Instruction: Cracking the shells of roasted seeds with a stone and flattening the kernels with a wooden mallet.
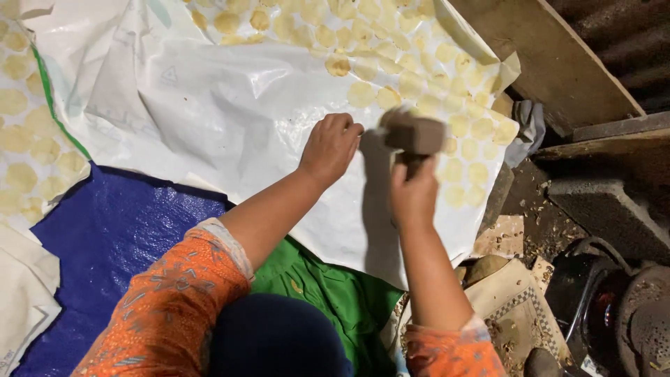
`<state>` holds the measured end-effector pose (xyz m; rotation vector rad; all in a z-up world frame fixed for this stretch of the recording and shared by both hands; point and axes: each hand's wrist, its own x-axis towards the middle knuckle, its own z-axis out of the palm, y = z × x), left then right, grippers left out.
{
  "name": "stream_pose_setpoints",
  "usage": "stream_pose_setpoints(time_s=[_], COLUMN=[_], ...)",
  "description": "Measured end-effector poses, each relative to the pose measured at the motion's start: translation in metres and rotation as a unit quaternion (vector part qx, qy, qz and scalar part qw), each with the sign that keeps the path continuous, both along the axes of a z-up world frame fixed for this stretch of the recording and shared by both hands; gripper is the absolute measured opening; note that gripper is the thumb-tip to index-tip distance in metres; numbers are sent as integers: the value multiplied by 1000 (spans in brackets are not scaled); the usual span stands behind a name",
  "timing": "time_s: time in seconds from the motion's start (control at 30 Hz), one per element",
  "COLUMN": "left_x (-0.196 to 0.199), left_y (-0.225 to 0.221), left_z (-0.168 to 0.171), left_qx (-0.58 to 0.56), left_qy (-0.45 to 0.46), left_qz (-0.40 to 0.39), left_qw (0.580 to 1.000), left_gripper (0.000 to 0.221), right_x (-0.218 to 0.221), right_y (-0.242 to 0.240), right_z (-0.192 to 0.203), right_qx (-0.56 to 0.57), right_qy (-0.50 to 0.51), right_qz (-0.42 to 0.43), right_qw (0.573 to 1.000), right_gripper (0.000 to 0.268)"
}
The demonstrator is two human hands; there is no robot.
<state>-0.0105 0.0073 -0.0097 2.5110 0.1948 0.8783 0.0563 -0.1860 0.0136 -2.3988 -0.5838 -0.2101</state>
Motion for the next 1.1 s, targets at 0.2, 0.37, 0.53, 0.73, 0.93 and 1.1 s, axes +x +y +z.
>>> stream_pose_setpoints(time_s=[0.2, 0.37, 0.53, 0.73, 0.93, 1.1], left_x=[-11, 8, 19, 10, 1, -11], left_y=[10, 3, -8, 12, 21, 30], left_z=[-9, -9, -9, -12, -16, -5], left_qx=[-102, -136, -90, -19, -37, -107], left_qy=[-6, -4, 23, -4, 29, 18], left_qz=[-35, -11, -18, 10, 5, -36], left_qw=[994, 991, 995, 1000, 999, 993], left_gripper=[15, 10, 15, 14, 11, 16], right_x=[-12, 6, -16, -17, -12, -15], right_y=[13, 5, 2, 14, 28, 40], right_z=[17, 77, 118, 12, 65, 108], right_qx=[-101, 38, 206, -51, -136, -42], right_qy=[103, 248, 183, 37, 125, 252], right_qz=[2, -5, 31, 23, 3, -47], right_qw=[990, 968, 961, 998, 983, 966], right_gripper=[42, 36, 26, 43, 48, 43])
